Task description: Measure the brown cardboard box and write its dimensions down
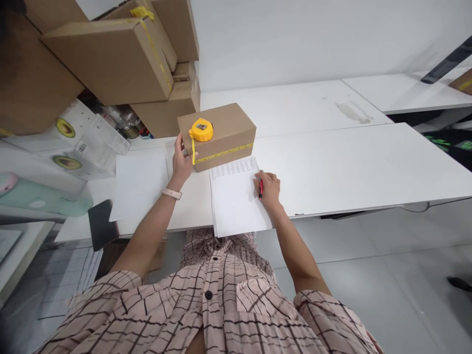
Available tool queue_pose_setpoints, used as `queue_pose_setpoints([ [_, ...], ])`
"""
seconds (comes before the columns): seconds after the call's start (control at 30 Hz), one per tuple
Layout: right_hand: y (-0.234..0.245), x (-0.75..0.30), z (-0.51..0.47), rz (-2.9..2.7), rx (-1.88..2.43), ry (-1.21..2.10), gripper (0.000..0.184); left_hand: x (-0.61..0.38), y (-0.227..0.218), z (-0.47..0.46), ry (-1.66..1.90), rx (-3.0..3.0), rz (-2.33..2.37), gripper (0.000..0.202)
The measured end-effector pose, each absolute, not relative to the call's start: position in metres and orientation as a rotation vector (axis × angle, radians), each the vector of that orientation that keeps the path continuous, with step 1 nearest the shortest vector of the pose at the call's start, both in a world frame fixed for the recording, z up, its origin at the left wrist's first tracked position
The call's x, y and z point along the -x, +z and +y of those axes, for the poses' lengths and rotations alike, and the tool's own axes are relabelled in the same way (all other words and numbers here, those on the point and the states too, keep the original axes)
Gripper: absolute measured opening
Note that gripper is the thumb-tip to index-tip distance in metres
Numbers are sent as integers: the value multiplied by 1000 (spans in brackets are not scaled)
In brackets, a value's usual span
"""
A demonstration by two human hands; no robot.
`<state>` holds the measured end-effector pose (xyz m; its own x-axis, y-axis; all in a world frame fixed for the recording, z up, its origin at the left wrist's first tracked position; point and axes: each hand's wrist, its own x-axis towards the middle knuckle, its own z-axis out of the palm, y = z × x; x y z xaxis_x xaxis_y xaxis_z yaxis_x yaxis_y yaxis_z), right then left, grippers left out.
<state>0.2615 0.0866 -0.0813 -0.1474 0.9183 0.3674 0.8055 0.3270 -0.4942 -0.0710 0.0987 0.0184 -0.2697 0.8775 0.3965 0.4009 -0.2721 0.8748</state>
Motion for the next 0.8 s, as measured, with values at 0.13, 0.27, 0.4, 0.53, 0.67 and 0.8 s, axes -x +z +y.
queue_pose_setpoints([
  [0.13,-79,-264,86,-1971,1424,294,24,76,24,123,1450,-1565,1557,91],
  [0.27,-73,-265,83,-1896,1354,389,25,63,12,103,1549,-1229,1675,84],
  [0.4,-68,-266,80,-1732,1379,513,26,34,-17,43,1456,-915,1683,64],
  [0.53,-66,-270,79,-1614,1404,683,20,10,-34,-4,1278,-830,1544,63],
  [0.67,-63,-287,77,-1440,1334,832,15,5,-36,-15,1270,-844,1550,59],
  [0.8,-60,-309,73,-1359,1391,835,13,8,-36,-12,1290,-808,1565,54],
])
